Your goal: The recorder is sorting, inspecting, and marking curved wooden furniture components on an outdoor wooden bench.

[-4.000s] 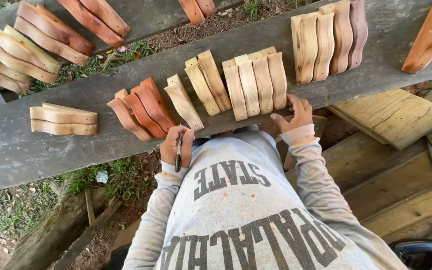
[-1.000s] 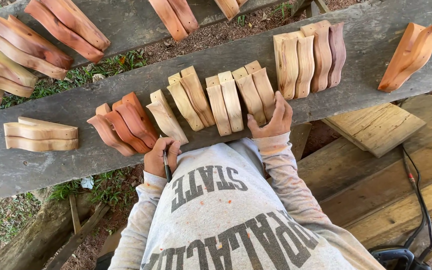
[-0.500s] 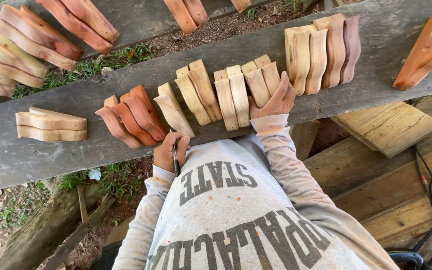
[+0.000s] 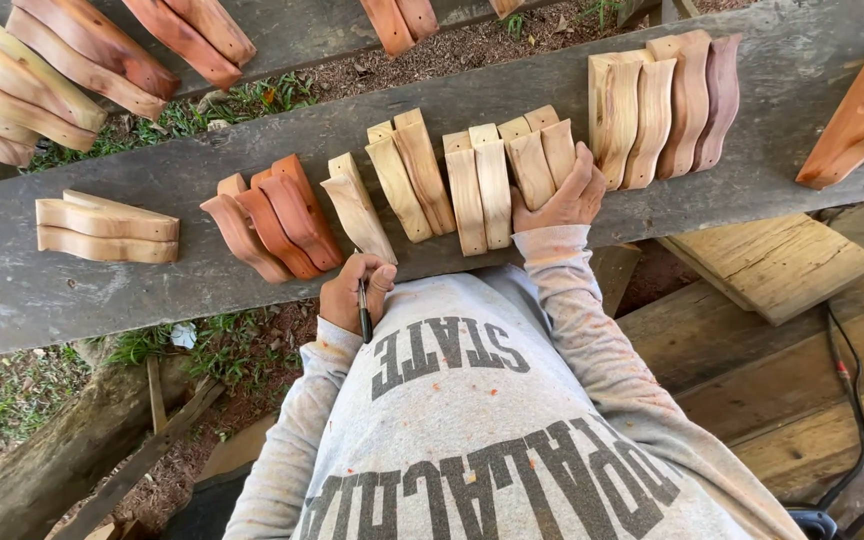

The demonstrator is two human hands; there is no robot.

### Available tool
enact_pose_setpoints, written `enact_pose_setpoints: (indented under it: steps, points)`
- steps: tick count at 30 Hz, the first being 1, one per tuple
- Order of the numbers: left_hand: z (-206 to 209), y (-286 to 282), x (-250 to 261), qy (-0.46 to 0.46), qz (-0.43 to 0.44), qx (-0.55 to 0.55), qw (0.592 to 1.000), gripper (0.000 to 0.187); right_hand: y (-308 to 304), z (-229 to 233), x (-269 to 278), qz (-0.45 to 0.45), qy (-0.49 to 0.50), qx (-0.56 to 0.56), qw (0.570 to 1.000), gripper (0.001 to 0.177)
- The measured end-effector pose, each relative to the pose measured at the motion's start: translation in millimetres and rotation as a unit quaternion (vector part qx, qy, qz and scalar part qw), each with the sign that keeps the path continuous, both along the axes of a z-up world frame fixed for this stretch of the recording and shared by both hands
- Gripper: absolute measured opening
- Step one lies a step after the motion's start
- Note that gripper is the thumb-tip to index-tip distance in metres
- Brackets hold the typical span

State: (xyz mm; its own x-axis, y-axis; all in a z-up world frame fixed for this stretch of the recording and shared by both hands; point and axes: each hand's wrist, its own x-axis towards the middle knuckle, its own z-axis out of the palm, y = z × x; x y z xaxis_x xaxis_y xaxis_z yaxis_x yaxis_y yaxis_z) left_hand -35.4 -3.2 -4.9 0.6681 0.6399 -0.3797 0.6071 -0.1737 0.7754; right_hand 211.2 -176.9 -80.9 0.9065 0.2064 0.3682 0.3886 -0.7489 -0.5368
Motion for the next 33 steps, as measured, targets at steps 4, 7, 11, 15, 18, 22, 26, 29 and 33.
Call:
enact_pose_setpoints:
  steps: [4,7,11,15,18,22,26,29,33]
  points:
    - [-0.1,-1.4,-4.1,0.002,0.018,-0.003,1.000,0.015,0.0,-6.6,0.0,-0.019,0.013,0.007,1.000,0.108]
    - [7.9,-1.8,-5.2,0.000,0.032,0.000,0.999,0.016,1.8,-2.9,-0.6,-0.028,0.020,0.001,0.999,0.105]
    - [9.1,-1.9,-11.6,0.010,0.047,0.004,0.999,0.018,7.2,-2.1,-0.8,-0.035,0.021,0.003,0.999,0.106]
    - [-0.5,-4.0,-17.2,0.007,0.052,0.008,0.999,0.017,4.5,2.3,-1.5,-0.022,0.031,0.005,0.999,0.106]
    - [-1.4,-4.0,-17.2,0.001,0.063,0.008,0.998,0.016,3.6,3.7,-1.4,-0.012,0.033,0.003,0.999,0.106]
    - [3.4,-2.0,-14.7,0.000,0.065,0.006,0.998,0.017,3.0,8.3,-2.2,-0.008,0.039,0.004,0.999,0.106]
    - [7.6,-0.4,-12.8,-0.001,0.063,0.009,0.998,0.016,-5.5,20.4,-3.5,0.022,0.077,0.035,0.996,0.108]
    - [5.1,0.1,-12.9,-0.001,0.068,0.006,0.998,0.016,-21.8,4.3,-5.2,0.031,0.106,0.048,0.993,0.109]
    - [9.1,0.5,-7.4,-0.002,0.067,0.003,0.998,0.016,-33.1,-1.5,-0.7,0.062,0.138,0.070,0.986,0.111]
